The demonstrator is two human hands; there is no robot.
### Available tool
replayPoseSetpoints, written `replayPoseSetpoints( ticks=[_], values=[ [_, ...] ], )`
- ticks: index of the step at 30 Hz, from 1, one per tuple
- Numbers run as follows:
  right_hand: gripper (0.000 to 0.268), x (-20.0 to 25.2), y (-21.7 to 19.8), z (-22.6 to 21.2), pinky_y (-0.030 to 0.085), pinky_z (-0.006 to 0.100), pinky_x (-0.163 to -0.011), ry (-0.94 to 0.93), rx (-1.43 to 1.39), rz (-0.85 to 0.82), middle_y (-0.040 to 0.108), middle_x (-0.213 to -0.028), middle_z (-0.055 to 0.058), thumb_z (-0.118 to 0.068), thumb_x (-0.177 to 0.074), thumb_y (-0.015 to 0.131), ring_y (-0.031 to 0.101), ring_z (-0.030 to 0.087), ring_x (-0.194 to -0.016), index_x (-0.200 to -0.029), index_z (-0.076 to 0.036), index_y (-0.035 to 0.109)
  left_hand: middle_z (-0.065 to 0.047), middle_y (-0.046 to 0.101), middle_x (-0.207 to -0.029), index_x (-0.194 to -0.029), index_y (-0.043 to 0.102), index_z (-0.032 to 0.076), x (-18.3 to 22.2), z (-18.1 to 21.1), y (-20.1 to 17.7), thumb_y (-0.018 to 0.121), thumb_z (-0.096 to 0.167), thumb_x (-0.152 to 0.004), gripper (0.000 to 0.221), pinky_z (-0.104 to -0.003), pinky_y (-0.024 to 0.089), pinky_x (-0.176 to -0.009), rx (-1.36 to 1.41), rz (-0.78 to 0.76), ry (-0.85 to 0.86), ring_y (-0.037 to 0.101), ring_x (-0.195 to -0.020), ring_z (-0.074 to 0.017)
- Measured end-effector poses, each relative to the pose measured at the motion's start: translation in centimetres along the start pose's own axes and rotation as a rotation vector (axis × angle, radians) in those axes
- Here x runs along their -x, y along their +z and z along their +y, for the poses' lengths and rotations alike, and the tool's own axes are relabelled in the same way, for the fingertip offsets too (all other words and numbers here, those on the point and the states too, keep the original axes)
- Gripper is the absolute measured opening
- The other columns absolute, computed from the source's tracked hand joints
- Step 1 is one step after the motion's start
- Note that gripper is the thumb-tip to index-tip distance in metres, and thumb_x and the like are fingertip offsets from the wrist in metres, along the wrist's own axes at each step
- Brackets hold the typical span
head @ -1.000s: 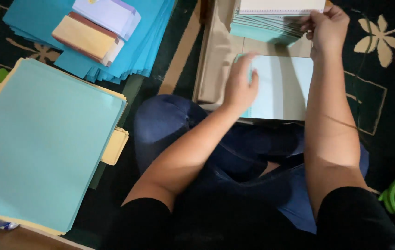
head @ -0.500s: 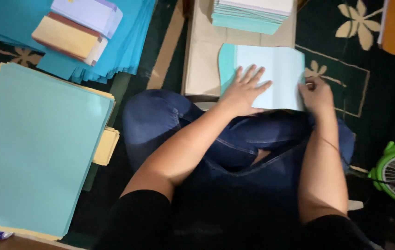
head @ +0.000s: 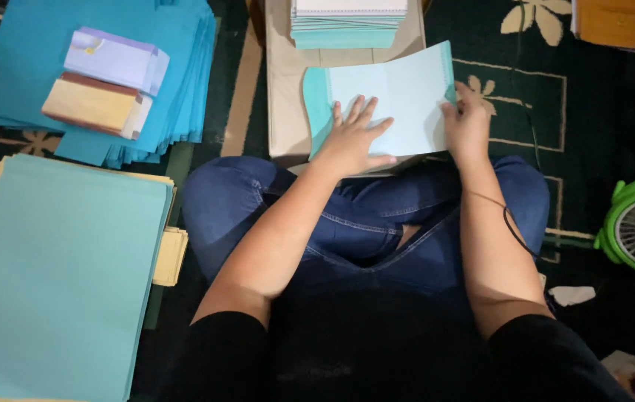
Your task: Assembling paper invitations by folding printed cards and inserting them into paper folders.
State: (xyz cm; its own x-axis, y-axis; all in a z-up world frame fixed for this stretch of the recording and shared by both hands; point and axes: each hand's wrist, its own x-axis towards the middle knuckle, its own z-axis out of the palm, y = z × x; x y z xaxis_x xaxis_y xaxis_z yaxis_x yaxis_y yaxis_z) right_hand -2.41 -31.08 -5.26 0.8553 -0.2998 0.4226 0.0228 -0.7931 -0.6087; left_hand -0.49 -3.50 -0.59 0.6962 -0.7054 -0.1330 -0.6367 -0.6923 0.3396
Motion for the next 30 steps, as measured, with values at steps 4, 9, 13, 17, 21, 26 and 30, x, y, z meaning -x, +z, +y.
replayPoseSetpoints(
  ticks=[4, 9, 13, 17, 21, 26, 30],
  values=[
    [0.043, 0.5, -0.6, -2.4, 0.054, 0.049, -0.102, 0.115, 0.084, -0.183, 0.062, -0.133, 0.029, 0.0, -0.107, 0.06, 0.059, 0.043, -0.126, -0.149, 0.003, 0.052, -0.015, 0.02, -0.172, -0.159, 0.043, 0.034, -0.8, -0.3, 1.1, 0.056, 0.062, -0.1, 0.067, -0.066, -0.001, -0.125, 0.079, 0.04, -0.007, 0.012, -0.16, -0.0367],
    [0.053, 1.0, -1.3, -4.0, 0.05, 0.047, -0.109, 0.066, 0.207, -0.231, 0.051, -0.141, 0.028, -0.007, -0.108, 0.064, 0.05, 0.042, -0.135, -0.153, 0.009, 0.043, -0.014, 0.02, -0.172, -0.16, 0.043, 0.032, -1.1, -0.4, 1.8, 0.054, 0.061, -0.102, 0.066, -0.065, 0.0, -0.127, 0.089, 0.076, -0.015, 0.012, -0.16, -0.0351],
    [0.053, 0.8, -3.0, -6.6, 0.048, 0.054, -0.107, -0.043, 0.099, -0.278, 0.047, -0.141, 0.028, -0.017, -0.108, 0.068, 0.048, 0.048, -0.132, -0.148, 0.012, 0.05, -0.015, 0.026, -0.17, -0.158, 0.046, 0.026, -1.3, -0.8, 2.1, 0.054, 0.056, -0.103, 0.062, -0.064, 0.005, -0.128, 0.149, 0.13, -0.015, 0.019, -0.159, -0.0334],
    [0.088, 1.6, -6.0, -13.2, 0.03, 0.058, -0.118, 0.195, -0.342, -0.556, 0.047, -0.151, 0.032, -0.066, -0.11, 0.013, 0.038, 0.048, -0.143, -0.148, 0.002, 0.054, -0.014, 0.042, -0.164, -0.157, 0.045, 0.015, -3.8, -2.5, 4.6, 0.038, 0.043, -0.112, 0.053, -0.057, 0.011, -0.129, 0.392, 0.246, -0.099, 0.034, -0.156, -0.0254],
    [0.071, 2.0, -3.3, -10.9, 0.025, 0.055, -0.122, -0.037, -0.396, -0.813, 0.045, -0.155, 0.031, -0.049, -0.113, 0.016, 0.033, 0.046, -0.148, -0.151, 0.001, 0.051, -0.034, 0.022, -0.165, -0.159, 0.025, -0.007, 0.3, -0.5, -2.0, 0.02, 0.055, -0.109, 0.081, -0.056, 0.01, -0.132, 1.06, 0.414, -0.221, 0.02, -0.157, -0.0402],
    [0.047, 2.4, -2.1, -10.3, 0.035, 0.043, -0.115, -0.215, -0.013, -0.863, 0.039, -0.163, 0.016, -0.015, -0.106, 0.043, 0.041, 0.034, -0.146, -0.15, -0.003, 0.05, -0.023, -0.003, -0.171, -0.167, 0.021, 0.015, -2.7, -4.2, 2.9, 0.057, 0.027, -0.108, 0.07, -0.062, 0.019, -0.127, 0.148, 0.47, -0.226, -0.006, -0.156, -0.0513],
    [0.052, 2.6, 0.7, -7.8, 0.036, 0.044, -0.116, -0.264, 0.119, -0.822, 0.038, -0.164, 0.012, -0.008, -0.102, 0.041, 0.036, 0.03, -0.15, -0.154, -0.005, 0.044, -0.021, 0.013, -0.169, -0.162, 0.028, 0.01, -2.4, -3.3, 3.0, 0.029, 0.039, -0.109, 0.06, -0.068, 0.0, -0.123, -0.058, 0.236, -0.285, 0.003, -0.157, -0.0393]
  ],
)
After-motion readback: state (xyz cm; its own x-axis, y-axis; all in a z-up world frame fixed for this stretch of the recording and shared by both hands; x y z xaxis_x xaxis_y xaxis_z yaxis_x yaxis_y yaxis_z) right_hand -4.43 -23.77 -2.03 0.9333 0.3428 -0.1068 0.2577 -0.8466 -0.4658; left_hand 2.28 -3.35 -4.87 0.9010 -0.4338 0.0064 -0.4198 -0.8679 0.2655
